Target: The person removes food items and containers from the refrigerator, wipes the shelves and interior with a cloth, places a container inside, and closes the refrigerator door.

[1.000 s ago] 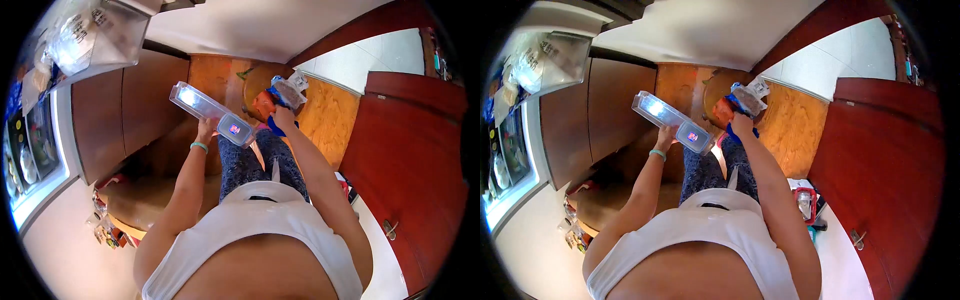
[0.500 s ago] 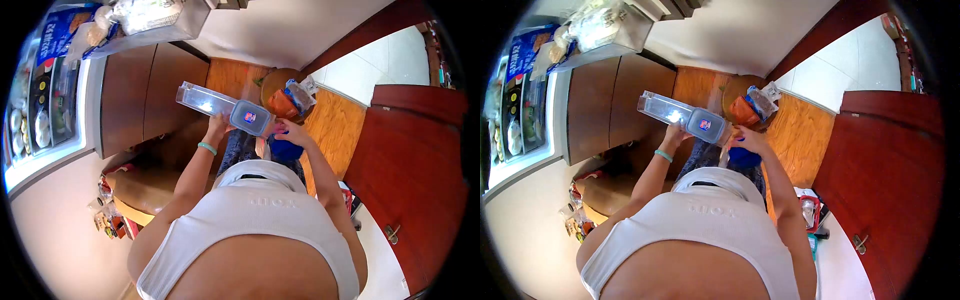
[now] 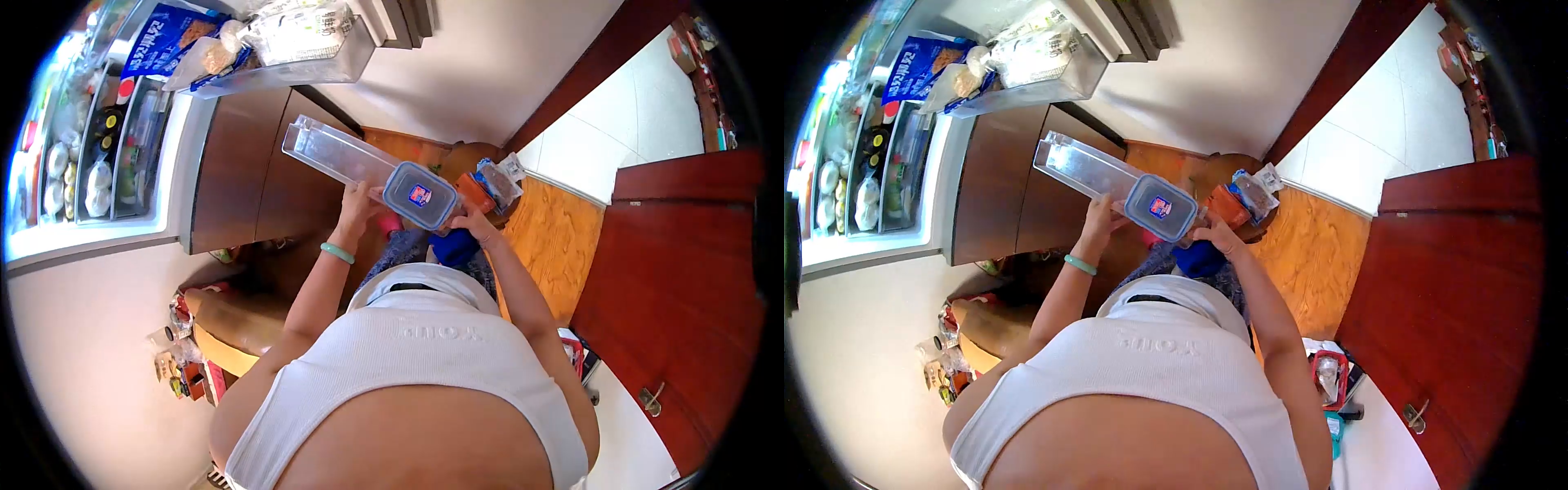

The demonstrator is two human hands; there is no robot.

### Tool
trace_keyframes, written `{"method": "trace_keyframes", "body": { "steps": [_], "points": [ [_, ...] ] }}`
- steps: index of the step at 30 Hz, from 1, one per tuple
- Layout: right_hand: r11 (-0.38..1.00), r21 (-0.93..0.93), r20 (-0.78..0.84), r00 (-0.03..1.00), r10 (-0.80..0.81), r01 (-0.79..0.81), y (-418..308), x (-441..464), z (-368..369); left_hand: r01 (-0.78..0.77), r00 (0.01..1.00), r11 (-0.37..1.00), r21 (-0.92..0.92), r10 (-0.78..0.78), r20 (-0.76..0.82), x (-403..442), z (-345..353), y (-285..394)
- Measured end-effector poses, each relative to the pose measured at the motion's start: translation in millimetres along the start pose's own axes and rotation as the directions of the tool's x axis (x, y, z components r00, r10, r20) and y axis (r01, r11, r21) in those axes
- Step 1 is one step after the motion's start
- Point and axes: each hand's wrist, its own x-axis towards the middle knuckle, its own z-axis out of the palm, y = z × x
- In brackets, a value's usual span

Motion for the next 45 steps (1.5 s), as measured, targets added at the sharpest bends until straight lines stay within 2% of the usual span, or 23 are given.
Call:
{"method": "trace_keyframes", "body": {
  "steps": [1, 2, 3, 4, 6, 8, 9, 11, 13, 18, 20, 21, 22, 26, 28, 30, 32, 34, 36, 38, 40, 43, 45],
  "points": [
    [1.0, 0.023, -0.025, 1.0, 0.017, -0.016, 1, 2, 2, -0.007, 1.0, 1.0, 0.001, 0.007, -0.007, 3, -4, -7],
    [0.998, 0.048, -0.049, 0.998, 0.034, -0.032, 1, 3, 5, -0.083, 0.908, 0.922, 0.378, 0.226, -0.354, -2, -1, -7],
    [0.998, 0.051, -0.04, 0.999, 0.032, -0.03, 3, 6, 5, 0.011, 0.667, 0.716, 0.698, 0.515, -0.539, -6, 0, -5],
    [0.998, -0.039, -0.031, 0.998, 0.055, -0.057, 7, 13, 3, -0.23, 0.597, 0.595, 0.77, 0.711, -0.372, -19, -7, -3],
    [0.989, -0.127, -0.017, 0.997, 0.078, -0.08, 14, 27, 5, -0.455, 0.509, 0.27, 0.848, 0.861, -0.001, -44, 4, 8],
    [0.959, -0.261, -0.041, 0.994, 0.099, -0.106, 22, 38, 13, -0.365, 0.793, 0.152, 0.918, 0.568, 0.221, -74, 31, 23],
    [0.958, -0.266, -0.027, 0.995, 0.1, -0.103, 30, 44, 15, -0.377, 0.835, 0.262, 0.889, 0.512, 0.203, -77, 40, 20],
    [0.909, -0.39, -0.13, 0.986, 0.105, -0.148, 44, 56, 19, -0.303, 0.846, 0.217, 0.928, 0.509, 0.157, -77, 43, 17],
    [0.933, -0.338, -0.075, 0.992, 0.104, -0.123, 7, 47, 48, -0.183, 0.863, 0.17, 0.968, 0.499, 0.076, -76, 38, 16],
    [0.952, -0.284, 0.033, 0.991, 0.127, -0.113, -37, 51, 78, -0.265, 0.829, 0.188, 0.946, 0.545, 0.124, -75, -2, 51],
    [0.944, -0.301, 0.063, 0.985, 0.161, -0.135, -53, 56, 87, -0.405, 0.856, 0.408, 0.819, 0.483, 0.183, -73, -31, 73],
    [0.942, -0.311, 0.086, 0.983, 0.162, -0.128, -61, 57, 91, -0.547, 0.834, 0.651, 0.526, 0.478, 0.276, -76, -38, 90],
    [0.949, -0.301, 0.134, 0.981, 0.143, -0.097, -70, 57, 94, -0.481, 0.874, 0.786, 0.388, 0.397, 0.279, -87, -46, 104],
    [0.952, -0.305, 0.24, 0.965, 0.106, -0.029, -93, 60, 104, -0.298, 0.9, 0.949, 0.106, 0.242, 0.362, -124, -80, 155],
    [0.952, -0.305, 0.292, 0.95, 0.108, -0.014, -87, 70, 98, -0.29, 0.91, 0.955, 0.058, 0.257, 0.325, -141, -94, 174],
    [0.953, -0.303, 0.34, 0.935, 0.103, 0.005, -88, 76, 99, -0.237, 0.911, 0.952, -0.193, 0.287, 0.298, -153, -101, 191],
    [0.978, -0.202, 0.334, 0.935, 0.119, -0.052, -94, 74, 104, -0.276, 0.918, 0.933, -0.231, 0.327, 0.222, -166, -108, 209],
    [0.971, -0.235, 0.35, 0.929, 0.12, -0.037, -104, 74, 110, -0.305, 0.912, 0.924, -0.229, 0.353, 0.21, -180, -110, 229],
    [0.963, -0.269, 0.356, 0.926, 0.124, -0.025, -106, 77, 110, -0.305, 0.879, 0.907, -0.292, 0.386, 0.281, -184, -116, 245],
    [0.976, -0.205, 0.358, 0.922, 0.148, -0.077, -102, 83, 105, -0.3, 0.896, 0.9, -0.316, 0.379, 0.23, -185, -125, 258],
    [0.962, -0.267, 0.348, 0.926, 0.149, -0.055, -103, 88, 106, -0.277, 0.855, 0.904, -0.326, 0.386, 0.345, -188, -133, 271],
    [0.971, -0.181, 0.352, 0.911, 0.214, -0.158, -106, 94, 106, -0.286, 0.847, 0.888, -0.359, 0.41, 0.339, -196, -137, 284],
    [0.974, -0.204, 0.338, 0.927, 0.164, -0.098, -113, 93, 113, -0.288, 0.829, 0.87, -0.4, 0.435, 0.351, -198, -140, 288]
  ]
}}
